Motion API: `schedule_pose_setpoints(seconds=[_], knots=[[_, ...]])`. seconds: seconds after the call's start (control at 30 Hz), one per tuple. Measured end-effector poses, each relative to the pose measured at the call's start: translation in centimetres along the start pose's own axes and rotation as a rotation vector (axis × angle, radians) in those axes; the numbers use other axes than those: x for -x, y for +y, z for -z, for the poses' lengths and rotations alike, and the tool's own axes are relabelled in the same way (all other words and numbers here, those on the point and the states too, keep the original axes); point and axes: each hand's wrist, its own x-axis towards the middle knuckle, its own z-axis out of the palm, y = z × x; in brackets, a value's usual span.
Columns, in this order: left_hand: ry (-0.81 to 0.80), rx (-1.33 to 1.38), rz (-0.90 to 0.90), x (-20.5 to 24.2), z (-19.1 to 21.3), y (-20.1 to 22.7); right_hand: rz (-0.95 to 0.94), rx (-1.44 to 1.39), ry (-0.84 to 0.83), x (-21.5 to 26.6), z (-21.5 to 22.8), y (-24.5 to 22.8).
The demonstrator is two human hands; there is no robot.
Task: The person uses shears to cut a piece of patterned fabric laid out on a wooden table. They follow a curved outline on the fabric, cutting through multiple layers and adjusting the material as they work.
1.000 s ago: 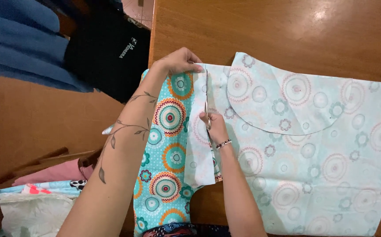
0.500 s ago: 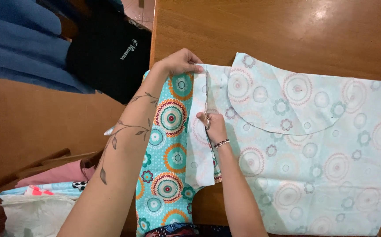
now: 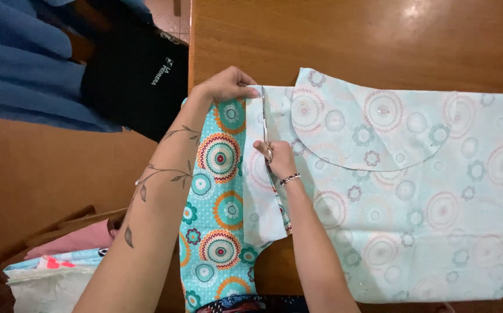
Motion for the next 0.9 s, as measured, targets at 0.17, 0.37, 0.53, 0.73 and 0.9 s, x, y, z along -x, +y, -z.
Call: schedule_pose_setpoints(seconds=[0.17,0.37,0.53,0.73,0.9], knots=[[0.019,-0.113,-0.187,-2.7,-0.2,-3.0,0.3,0.116,-0.005,2.0,0.3,-3.5],[0.035,-0.116,-0.095,-0.5,-0.2,0.5,0.071,0.242,0.002,1.2,0.9,-4.1],[0.061,0.017,0.02,1.3,-1.2,3.3,-0.075,0.012,-0.034,2.3,1.5,-5.8],[0.081,0.107,0.025,1.7,-1.7,3.7,-0.091,-0.026,-0.012,2.1,1.1,-5.2],[0.102,0.14,0.016,1.6,-1.9,4.0,-0.077,-0.008,-0.019,3.4,2.4,-7.7]])
